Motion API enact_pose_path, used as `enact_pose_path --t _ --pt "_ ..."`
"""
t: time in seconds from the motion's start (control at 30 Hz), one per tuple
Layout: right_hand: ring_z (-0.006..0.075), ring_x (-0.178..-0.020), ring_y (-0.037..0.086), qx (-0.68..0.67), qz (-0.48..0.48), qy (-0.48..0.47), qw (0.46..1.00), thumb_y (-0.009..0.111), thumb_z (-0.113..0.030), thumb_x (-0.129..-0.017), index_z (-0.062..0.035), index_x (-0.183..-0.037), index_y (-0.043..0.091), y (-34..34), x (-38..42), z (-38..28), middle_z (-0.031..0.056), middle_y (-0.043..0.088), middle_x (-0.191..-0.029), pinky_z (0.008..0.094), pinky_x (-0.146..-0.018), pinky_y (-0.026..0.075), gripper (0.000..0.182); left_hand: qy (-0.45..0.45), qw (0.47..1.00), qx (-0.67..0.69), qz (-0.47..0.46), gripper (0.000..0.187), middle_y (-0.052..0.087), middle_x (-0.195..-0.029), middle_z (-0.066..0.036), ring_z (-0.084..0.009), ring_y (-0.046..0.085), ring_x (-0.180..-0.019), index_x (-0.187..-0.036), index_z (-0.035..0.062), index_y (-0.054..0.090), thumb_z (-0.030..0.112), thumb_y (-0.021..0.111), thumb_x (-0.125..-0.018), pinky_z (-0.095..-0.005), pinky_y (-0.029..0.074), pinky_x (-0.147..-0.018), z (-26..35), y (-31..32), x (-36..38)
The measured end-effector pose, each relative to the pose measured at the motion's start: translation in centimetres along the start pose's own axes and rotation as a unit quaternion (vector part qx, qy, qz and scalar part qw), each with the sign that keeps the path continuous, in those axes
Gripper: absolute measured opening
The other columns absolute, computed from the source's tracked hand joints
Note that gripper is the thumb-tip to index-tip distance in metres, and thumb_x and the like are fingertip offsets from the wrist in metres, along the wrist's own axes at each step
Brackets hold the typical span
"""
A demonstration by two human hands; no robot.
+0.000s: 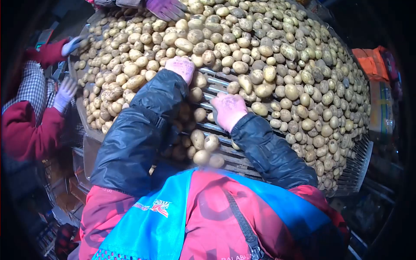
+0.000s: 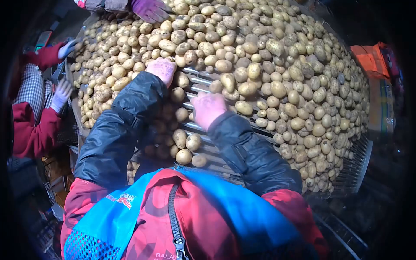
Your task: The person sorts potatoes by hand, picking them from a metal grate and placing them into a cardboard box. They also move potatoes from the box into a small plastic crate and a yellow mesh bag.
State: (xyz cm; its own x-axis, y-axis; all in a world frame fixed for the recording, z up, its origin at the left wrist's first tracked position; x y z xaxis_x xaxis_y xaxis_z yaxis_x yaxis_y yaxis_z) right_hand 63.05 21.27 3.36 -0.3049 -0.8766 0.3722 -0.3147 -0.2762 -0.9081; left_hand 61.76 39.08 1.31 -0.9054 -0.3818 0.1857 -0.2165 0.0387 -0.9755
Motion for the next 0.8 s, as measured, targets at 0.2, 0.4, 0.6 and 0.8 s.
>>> enact_pose_path --t 0.2,0.4,0.6,0.8 --pt "0.0312 -0.104 0.065 -0.017 0.188 0.089 0.978 0.060 -0.015 -0.084 -0.0133 -0.106 0.068 -5.4 -2.2 3.5 0.0122 0.065 -0.108 0.0412 -0.089 0.051 0.023 0.009 0.996 0.093 -0.002 0.024 0.071 -0.098 -0.016 -0.0332 0.070 -0.094 -0.102 0.0078 0.071 0.015 0.051 -0.090 -0.0448 0.055 -0.078 -1.1 -0.1 -0.4" --pt "0.0300 -0.106 0.066 0.052 0.071 0.133 0.987 0.061 -0.025 -0.088 -0.0109 -0.107 0.069 -3.5 -8.7 5.7 0.0135 0.068 -0.113 0.0440 -0.085 0.054 0.025 0.028 0.941 0.301 0.150 0.023 0.066 -0.094 -0.012 -0.0309 0.064 -0.090 -0.104 0.0090 0.065 0.022 0.072 -0.087 -0.0425 0.051 -0.078 -3.6 -1.0 4.1" --pt "0.0322 -0.112 0.066 0.050 0.003 0.091 0.995 0.052 -0.017 -0.091 -0.0022 -0.112 0.071 -5.9 -8.3 4.4 0.0215 0.068 -0.118 0.0451 -0.094 0.053 0.031 -0.112 0.607 0.786 0.039 0.030 0.067 -0.088 -0.004 -0.0094 0.058 -0.068 -0.115 -0.0008 0.061 0.019 0.066 -0.092 -0.0210 0.048 -0.062 -2.1 -4.0 13.4" --pt "0.0305 -0.115 0.063 0.085 0.042 0.073 0.993 0.045 -0.014 -0.093 -0.0078 -0.114 0.068 -4.0 -8.6 6.2 0.0162 0.066 -0.121 0.0430 -0.095 0.051 0.032 -0.139 0.222 0.950 -0.168 0.045 0.062 -0.118 -0.006 -0.0163 0.064 -0.094 -0.134 0.0060 0.053 0.028 0.062 -0.096 -0.0291 0.054 -0.078 5.5 1.9 23.6"
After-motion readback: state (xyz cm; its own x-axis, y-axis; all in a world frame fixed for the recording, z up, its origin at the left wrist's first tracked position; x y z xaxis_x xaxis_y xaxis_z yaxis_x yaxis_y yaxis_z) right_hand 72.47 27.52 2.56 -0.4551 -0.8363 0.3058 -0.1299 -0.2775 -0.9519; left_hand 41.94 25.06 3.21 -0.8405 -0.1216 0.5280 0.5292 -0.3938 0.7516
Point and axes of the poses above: each hand's wrist, its own x-axis away from the middle knuckle, its own y-axis out of the palm, z = x × y, the point moved 6 cm from there along -x, towards the middle knuckle
